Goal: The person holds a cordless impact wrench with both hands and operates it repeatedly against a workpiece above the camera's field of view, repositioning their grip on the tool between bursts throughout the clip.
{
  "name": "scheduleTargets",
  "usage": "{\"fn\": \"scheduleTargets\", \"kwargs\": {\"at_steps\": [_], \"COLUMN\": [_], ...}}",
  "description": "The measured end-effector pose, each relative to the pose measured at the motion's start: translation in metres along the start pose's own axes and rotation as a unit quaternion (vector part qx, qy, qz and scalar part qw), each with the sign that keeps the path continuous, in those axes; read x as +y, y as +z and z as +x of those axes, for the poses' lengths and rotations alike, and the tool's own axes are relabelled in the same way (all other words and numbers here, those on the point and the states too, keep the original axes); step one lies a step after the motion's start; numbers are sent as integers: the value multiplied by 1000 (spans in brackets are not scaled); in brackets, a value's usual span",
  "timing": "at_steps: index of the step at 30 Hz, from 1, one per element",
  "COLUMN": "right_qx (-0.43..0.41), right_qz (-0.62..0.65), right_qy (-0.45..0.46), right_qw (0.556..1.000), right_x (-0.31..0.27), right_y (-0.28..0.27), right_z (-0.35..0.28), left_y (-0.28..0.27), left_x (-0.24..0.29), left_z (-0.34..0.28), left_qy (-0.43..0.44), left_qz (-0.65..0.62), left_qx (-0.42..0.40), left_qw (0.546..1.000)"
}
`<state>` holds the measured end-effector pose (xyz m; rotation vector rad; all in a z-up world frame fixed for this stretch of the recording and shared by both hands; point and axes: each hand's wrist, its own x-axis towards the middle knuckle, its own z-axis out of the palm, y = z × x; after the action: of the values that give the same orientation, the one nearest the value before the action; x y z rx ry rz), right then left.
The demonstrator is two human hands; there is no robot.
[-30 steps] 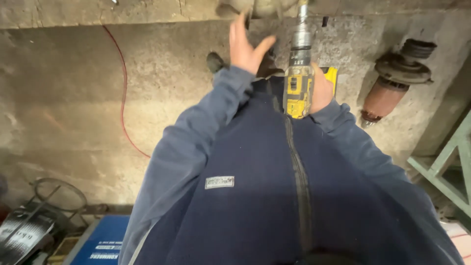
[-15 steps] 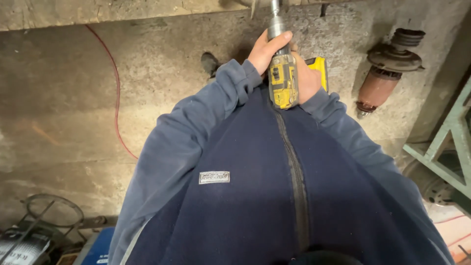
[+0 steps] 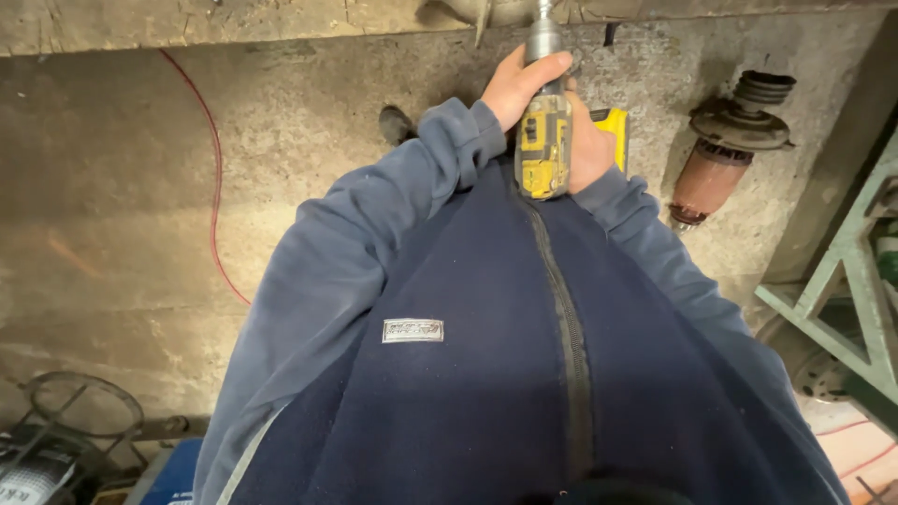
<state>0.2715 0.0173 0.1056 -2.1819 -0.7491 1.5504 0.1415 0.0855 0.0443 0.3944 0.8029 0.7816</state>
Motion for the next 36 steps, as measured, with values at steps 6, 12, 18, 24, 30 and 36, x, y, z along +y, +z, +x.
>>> {"fn": "scheduleTargets", "kwargs": {"at_steps": [6,12,18,24,30,36], "right_qx": [-57,-77,-64,-71,-64,-63], "right_qz": [-190,-285,-264,-240,-212,-204], "right_qy": [-90,-139,-111,-136,-105,-165], "right_qw": [976,945,956,959,969,963], "right_x": [-14,-12,-9,1,-3,3], "right_y": [-11,-9,-7,-7,-6,-11], "right_z": [-10,-7,-8,-1,-2,5], "left_y": [-1,-16,-21,-16,-19,-3], "left_x": [-7,-20,-25,-18,-17,2], "left_z": [-2,4,5,4,8,2], "left_qy": [52,27,25,25,26,21], "left_qz": [38,4,38,30,74,22], "left_qx": [0,11,44,29,48,2], "left_qw": [998,1000,998,999,996,1000]}}
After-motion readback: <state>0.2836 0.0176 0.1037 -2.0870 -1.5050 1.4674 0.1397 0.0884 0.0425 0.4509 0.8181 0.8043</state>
